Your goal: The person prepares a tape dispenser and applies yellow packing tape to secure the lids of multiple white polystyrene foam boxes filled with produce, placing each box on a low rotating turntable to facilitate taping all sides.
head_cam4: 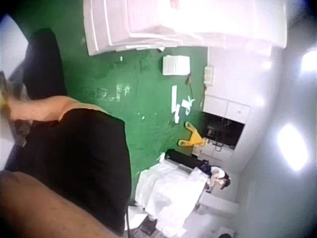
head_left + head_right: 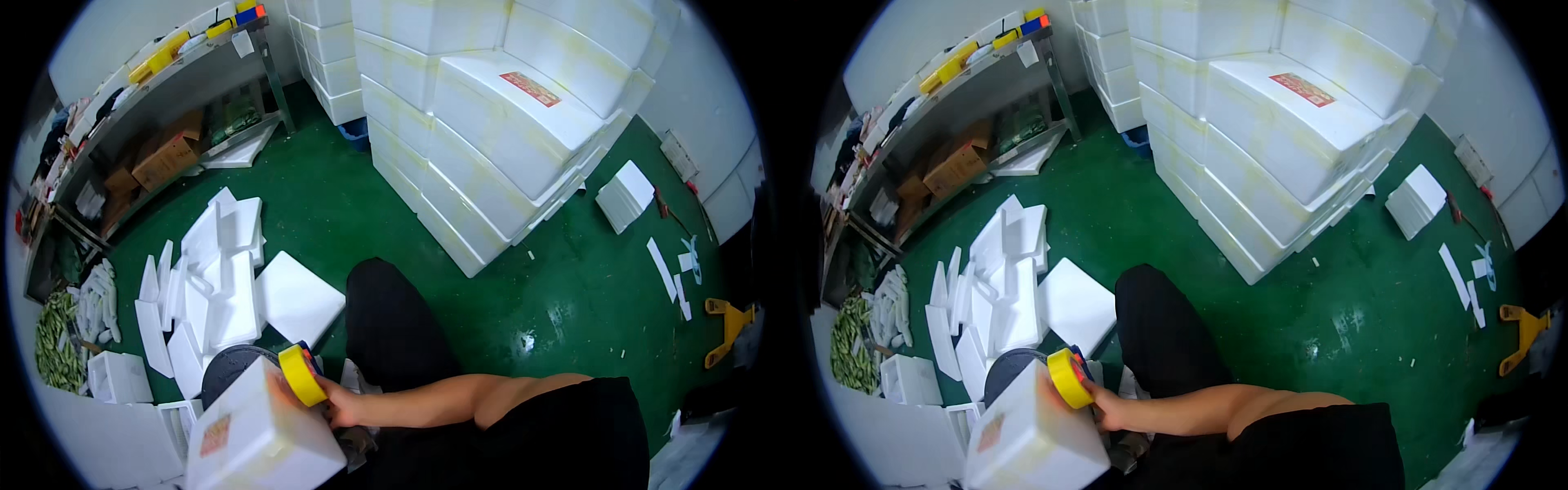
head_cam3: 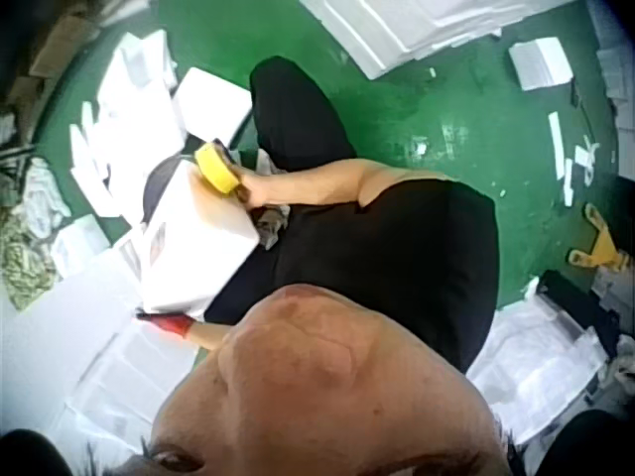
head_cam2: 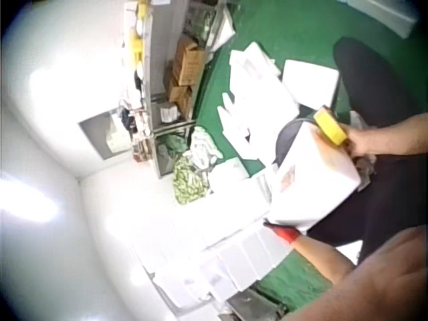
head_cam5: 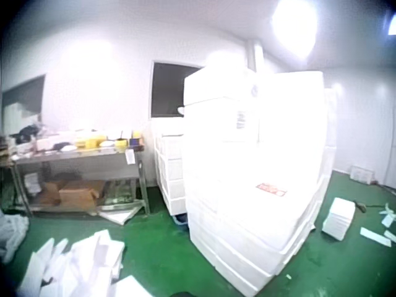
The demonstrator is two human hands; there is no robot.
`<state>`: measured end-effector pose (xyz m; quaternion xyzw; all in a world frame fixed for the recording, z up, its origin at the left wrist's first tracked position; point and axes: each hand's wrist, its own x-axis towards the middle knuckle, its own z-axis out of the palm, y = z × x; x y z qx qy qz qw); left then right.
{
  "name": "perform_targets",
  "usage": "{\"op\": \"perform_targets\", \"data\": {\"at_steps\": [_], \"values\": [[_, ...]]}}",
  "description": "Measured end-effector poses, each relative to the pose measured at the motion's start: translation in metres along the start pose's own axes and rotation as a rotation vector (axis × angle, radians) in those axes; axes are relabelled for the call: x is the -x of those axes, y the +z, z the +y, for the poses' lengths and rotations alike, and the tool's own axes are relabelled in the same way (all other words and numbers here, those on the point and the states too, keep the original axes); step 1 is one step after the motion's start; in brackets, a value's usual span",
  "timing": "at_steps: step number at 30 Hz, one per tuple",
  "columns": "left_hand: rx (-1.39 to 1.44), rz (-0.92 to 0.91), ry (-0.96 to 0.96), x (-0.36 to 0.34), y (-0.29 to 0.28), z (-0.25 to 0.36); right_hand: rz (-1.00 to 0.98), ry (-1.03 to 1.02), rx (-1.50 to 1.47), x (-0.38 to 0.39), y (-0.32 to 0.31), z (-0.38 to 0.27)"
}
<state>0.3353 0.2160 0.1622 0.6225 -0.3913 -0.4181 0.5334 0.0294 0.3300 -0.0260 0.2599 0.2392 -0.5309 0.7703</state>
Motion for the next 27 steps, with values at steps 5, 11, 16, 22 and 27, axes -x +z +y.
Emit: {"op": "perform_targets", "data": {"at_steps": [5,11,16,22,27], "values": [[-0.088,0.023,0.226,0.0,-0.042,-0.031,0.036,-0.268,0.145,0.038,0.039,0.009],[0.587,-0.374,0.358,0.104,0.147,0.129,-0.801,-1.022,0.134,0.195,-0.002,-0.072],[0.514,-1.141,0.576,0.203,0.343,0.22,-0.338,-1.954,0.082,0.463,0.036,-0.186],[0.006,-1.272,1.14,0.241,0.305,0.143,0.046,-2.199,-0.294,0.632,-0.027,-0.285],[-0.19,-0.981,0.277,0.102,0.204,-0.053,-0.234,-2.39,-0.203,0.577,-0.038,-0.299]]}}
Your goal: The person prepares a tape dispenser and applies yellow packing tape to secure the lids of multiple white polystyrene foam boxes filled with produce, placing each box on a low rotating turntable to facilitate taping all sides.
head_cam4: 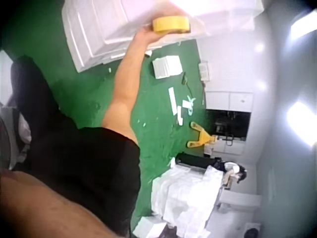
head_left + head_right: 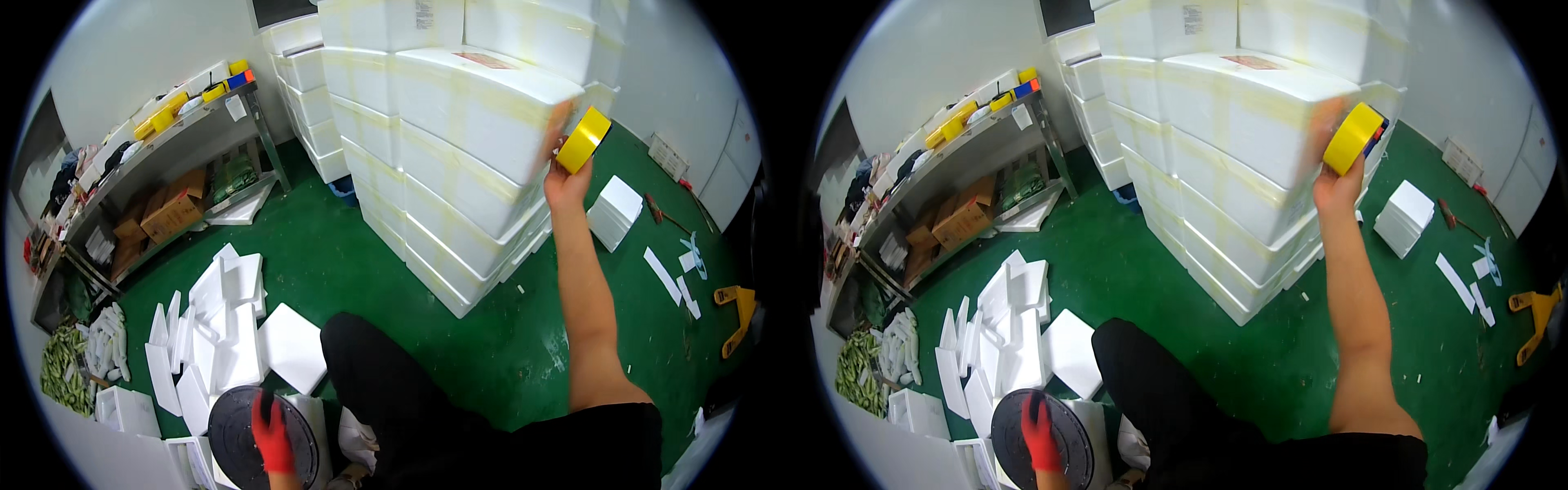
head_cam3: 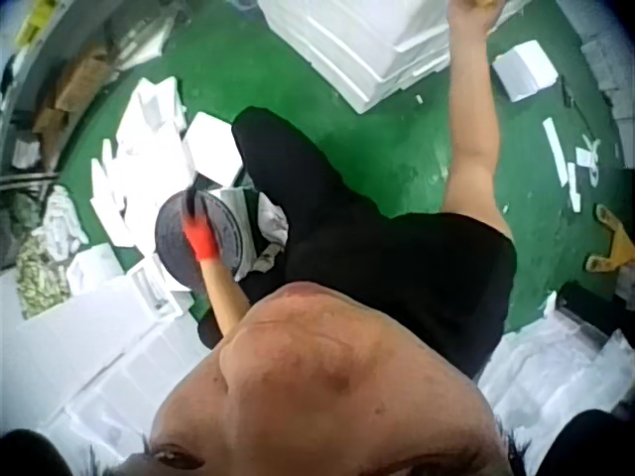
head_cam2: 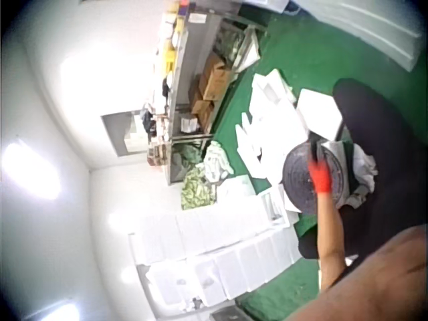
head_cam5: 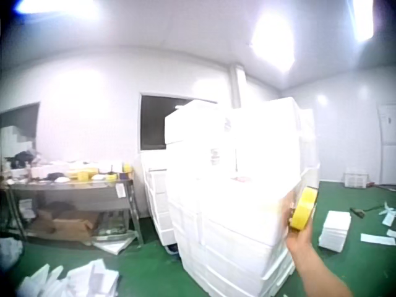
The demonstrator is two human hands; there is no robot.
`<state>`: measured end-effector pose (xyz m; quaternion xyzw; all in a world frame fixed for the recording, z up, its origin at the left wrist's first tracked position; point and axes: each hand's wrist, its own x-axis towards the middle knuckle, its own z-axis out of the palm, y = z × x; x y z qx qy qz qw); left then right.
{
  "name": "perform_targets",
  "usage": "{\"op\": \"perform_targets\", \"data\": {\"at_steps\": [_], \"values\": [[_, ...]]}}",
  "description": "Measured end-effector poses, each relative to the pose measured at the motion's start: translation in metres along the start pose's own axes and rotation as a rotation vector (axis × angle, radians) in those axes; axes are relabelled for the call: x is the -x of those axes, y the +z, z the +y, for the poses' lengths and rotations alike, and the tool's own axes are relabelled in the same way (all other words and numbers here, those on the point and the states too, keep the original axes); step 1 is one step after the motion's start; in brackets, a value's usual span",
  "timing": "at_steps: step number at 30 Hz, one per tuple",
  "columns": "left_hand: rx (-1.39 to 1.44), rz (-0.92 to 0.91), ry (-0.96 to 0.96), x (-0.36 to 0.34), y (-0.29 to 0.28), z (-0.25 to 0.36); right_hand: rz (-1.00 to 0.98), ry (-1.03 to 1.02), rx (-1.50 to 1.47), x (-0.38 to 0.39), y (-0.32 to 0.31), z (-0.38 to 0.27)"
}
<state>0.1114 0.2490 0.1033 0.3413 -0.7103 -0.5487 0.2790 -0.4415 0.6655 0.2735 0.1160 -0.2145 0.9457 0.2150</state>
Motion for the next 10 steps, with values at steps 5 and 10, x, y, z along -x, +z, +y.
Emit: {"op": "perform_targets", "data": {"at_steps": [5,10], "values": [[-0.193,0.045,-0.081,0.049,-0.116,-0.137,0.072,-0.039,-0.008,0.005,0.014,0.029],[-0.045,0.079,-0.283,0.094,-0.114,-0.087,0.071,-0.269,0.112,0.058,0.037,0.024]]}}
